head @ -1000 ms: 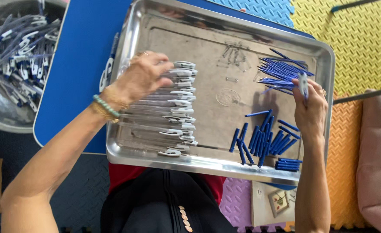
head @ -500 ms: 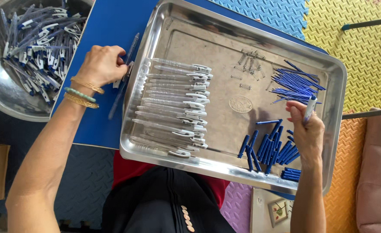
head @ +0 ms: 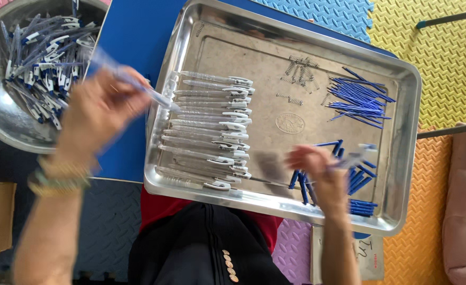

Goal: The person assembles ballpoint pens by hand, inserting blue ink refills into clear plastic pen barrels and attaching white caps while working at a blue table.

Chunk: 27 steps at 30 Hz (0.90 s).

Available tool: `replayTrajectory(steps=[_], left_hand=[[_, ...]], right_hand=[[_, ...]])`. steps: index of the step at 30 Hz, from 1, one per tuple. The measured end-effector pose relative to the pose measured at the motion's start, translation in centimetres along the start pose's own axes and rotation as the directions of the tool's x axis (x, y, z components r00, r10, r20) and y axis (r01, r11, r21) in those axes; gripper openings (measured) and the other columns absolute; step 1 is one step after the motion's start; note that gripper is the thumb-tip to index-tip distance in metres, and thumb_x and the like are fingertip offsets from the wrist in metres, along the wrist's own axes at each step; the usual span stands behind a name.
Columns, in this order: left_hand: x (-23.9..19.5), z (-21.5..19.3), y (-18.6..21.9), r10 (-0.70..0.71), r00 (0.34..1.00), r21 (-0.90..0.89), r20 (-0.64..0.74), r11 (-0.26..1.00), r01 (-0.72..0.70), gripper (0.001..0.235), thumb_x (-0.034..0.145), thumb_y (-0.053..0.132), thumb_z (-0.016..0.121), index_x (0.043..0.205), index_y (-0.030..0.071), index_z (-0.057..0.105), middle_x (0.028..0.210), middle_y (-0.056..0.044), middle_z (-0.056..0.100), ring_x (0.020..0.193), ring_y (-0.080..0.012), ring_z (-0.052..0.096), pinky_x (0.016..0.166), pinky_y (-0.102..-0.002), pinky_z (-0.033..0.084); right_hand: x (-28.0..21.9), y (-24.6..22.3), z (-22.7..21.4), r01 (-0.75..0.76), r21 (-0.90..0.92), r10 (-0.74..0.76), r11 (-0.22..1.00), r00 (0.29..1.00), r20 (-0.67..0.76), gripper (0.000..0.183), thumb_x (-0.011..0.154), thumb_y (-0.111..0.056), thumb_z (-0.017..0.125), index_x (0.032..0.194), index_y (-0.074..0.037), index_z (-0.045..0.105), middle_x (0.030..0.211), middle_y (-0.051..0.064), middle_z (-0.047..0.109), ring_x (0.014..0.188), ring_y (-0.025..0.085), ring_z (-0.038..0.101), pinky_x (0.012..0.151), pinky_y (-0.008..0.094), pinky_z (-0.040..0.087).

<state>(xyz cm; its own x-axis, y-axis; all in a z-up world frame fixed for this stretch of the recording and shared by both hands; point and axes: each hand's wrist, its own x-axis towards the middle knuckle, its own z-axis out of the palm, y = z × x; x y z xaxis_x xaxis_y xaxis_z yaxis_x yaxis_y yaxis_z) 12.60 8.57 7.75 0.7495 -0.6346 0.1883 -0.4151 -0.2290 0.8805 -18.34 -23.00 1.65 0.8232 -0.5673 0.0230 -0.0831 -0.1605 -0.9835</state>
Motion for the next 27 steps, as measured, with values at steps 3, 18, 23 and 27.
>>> replayTrajectory(steps=[3,18,23,27], left_hand=[[-2.0,5.1,1.8,0.199,0.98,-0.31,-0.003,0.931,-0.19,0.015,0.097,0.014,0.084,0.108,0.004,0.081,0.105,-0.018,0.083,0.093,-0.0282,0.083,0.086,-0.039,0.069],[-9.5,14.8,4.1,-0.084,0.8,-0.73,0.594,0.362,0.579,0.03,0.112,0.014,0.06,0.139,0.008,0.069,0.129,-0.014,0.083,0.115,-0.0274,0.082,0.091,-0.045,0.072],[-9.4,16.9,3.8,-0.109,0.759,-0.712,0.643,0.28,0.644,0.047,0.099,0.002,0.077,0.144,-0.003,0.068,0.123,-0.016,0.083,0.104,-0.0265,0.084,0.086,-0.044,0.074],[-9.4,17.7,2.2,-0.197,0.733,-0.703,0.651,0.207,0.68,0.046,0.096,0.0,0.079,0.141,-0.004,0.072,0.113,-0.019,0.084,0.099,-0.0301,0.085,0.087,-0.049,0.074]], right_hand=[[-0.8,0.8,5.2,-0.306,0.369,0.199,0.878,0.933,0.3,0.06,0.112,-0.035,0.055,0.157,0.003,0.052,0.131,0.027,0.078,0.104,0.03,0.082,0.088,0.045,0.07],[-1.0,0.8,5.0,-0.054,0.422,0.0,0.905,0.992,0.126,0.027,0.11,-0.013,0.064,0.125,0.009,0.063,0.091,0.027,0.072,0.05,0.02,0.064,0.043,0.027,0.052],[-0.8,-0.3,5.2,0.131,0.187,-0.141,0.974,0.989,0.041,0.025,0.111,-0.01,0.057,0.128,0.005,0.068,0.104,0.023,0.077,0.07,0.021,0.07,0.061,0.029,0.058],[-1.0,1.5,2.6,0.18,0.192,-0.165,0.965,0.982,-0.092,0.094,0.104,-0.086,0.018,0.098,-0.012,0.075,0.093,0.008,0.067,0.07,0.01,0.057,0.058,0.022,0.049]])
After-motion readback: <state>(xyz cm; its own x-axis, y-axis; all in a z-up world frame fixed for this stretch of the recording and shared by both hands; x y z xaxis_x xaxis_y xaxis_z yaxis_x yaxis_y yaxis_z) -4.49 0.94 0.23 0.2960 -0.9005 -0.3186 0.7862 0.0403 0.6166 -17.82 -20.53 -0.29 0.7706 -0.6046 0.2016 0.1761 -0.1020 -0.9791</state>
